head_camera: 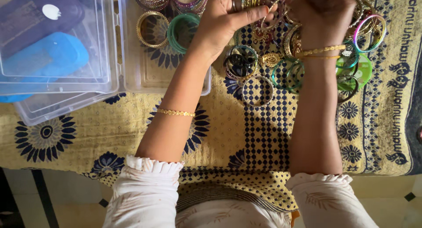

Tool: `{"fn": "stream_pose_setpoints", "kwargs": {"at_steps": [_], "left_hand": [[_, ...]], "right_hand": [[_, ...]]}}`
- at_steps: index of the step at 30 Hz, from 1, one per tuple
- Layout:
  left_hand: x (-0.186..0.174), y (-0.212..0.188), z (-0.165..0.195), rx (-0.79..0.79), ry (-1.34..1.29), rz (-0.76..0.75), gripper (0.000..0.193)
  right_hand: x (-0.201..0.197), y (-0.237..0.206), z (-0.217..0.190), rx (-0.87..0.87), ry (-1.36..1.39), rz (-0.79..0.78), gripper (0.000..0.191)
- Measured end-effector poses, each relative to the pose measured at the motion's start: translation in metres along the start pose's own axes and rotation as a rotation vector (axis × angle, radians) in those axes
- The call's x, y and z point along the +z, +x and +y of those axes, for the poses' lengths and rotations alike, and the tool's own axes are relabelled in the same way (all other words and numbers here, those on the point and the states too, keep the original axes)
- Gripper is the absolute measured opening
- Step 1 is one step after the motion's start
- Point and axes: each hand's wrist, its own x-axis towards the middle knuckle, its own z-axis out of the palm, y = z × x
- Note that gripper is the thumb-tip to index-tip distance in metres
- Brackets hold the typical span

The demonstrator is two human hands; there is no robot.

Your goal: The person sorts a pile of colorful bangles on a patterned mat and places them one at a time into the compartments of an open plastic storage box, stacking some bangles on their wrist while handling them.

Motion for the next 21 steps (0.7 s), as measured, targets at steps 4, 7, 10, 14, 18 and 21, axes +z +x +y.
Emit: {"fn": "stream_pose_setpoints", "kwargs": {"at_steps": [4,7,10,14,18,21], "left_hand": [[0.0,0.001,0.0,-0.016,-0.006,-0.004,0.029],[-0.001,-0.001,0.0,-0.018,-0.061,-0.038,0.032],[-0.002,-0.002,0.001,-0.04,-0.079,-0.03,0.023],[0.001,0.002,0.012,0.041,-0.078,-0.04,0.02],[0.008,0.004,0.046,0.205,-0.08,-0.075,0.012],[0.0,-0.011,0.098,0.244,0.132,-0.163,0.005]], "right_hand": [[-0.002,-0.002,0.006,-0.111,-0.067,0.012,0.011],[0.008,-0.003,0.005,-0.08,-0.193,0.036,0.01],[0.01,-0.003,-0.002,-0.026,-0.116,-0.048,0.012],[0.0,0.0,-0.008,-0.222,-0.353,-0.142,0.018],[-0.007,0.001,-0.009,-0.354,-0.625,-0.157,0.022],[-0.006,0.0,-0.012,-0.445,-0.723,-0.206,0.021]]}}
